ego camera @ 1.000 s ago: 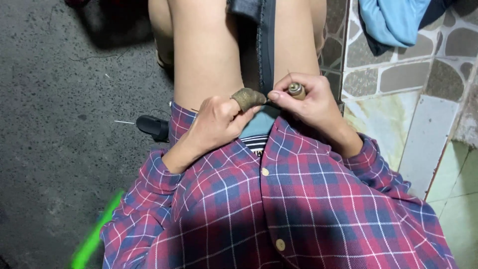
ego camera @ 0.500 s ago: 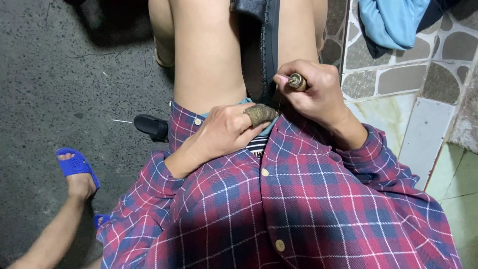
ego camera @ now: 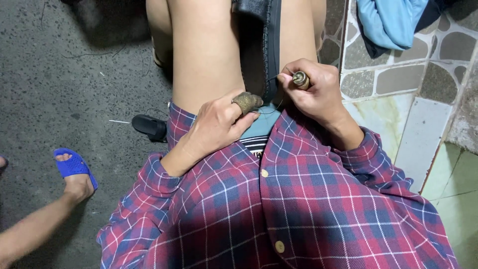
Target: Hand-stitching the sole of a black sandal using a cobbler's needle and thread.
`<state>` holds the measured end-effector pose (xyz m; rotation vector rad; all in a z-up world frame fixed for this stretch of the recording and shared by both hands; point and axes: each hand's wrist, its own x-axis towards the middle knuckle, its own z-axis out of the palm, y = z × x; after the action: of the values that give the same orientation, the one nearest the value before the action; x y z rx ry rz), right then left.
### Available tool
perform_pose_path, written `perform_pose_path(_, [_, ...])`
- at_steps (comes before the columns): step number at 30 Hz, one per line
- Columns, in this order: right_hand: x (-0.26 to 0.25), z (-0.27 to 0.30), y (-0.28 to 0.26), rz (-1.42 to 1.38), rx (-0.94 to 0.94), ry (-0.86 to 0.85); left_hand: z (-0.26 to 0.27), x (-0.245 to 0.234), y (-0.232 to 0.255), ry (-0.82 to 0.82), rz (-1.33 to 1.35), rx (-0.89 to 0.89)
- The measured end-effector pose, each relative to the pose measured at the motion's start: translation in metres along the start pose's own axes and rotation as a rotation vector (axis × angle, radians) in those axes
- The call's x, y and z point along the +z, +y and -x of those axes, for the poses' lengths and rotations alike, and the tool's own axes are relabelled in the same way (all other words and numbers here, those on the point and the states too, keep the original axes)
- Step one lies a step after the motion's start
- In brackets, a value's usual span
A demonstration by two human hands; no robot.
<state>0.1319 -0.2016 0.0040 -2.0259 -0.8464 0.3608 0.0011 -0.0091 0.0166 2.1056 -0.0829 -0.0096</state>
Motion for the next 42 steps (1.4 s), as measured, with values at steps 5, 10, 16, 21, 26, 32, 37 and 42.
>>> perform_pose_path(5, [0.002, 0.000, 0.002, -0.037, -0.023, 0.013, -0.002, -0.004, 0.002, -0.007, -0.010, -0.021])
perform_pose_path(10, [0.000, 0.001, -0.004, -0.050, -0.028, 0.015, -0.002, -0.001, 0.000, 0.011, -0.009, -0.036])
perform_pose_path(16, [-0.002, 0.010, -0.020, -0.191, 0.073, -0.087, -0.004, 0.007, -0.011, 0.102, 0.033, -0.067])
perform_pose_path(21, [-0.005, 0.006, -0.035, -0.304, 0.010, -0.232, -0.007, 0.008, -0.011, 0.184, 0.118, -0.031])
perform_pose_path(26, [-0.006, 0.009, -0.018, -0.256, 0.005, -0.171, -0.009, 0.012, -0.012, 0.276, 0.140, -0.015])
perform_pose_path(32, [-0.004, 0.003, -0.031, -0.227, 0.189, -0.222, -0.011, 0.014, -0.014, 0.316, 0.160, -0.043])
perform_pose_path(37, [0.001, -0.003, -0.017, -0.284, 0.242, -0.228, -0.008, 0.022, -0.021, 0.304, 0.175, -0.078])
perform_pose_path(42, [-0.001, -0.011, -0.011, -0.041, -0.003, -0.139, -0.009, 0.025, -0.024, 0.269, 0.113, -0.109])
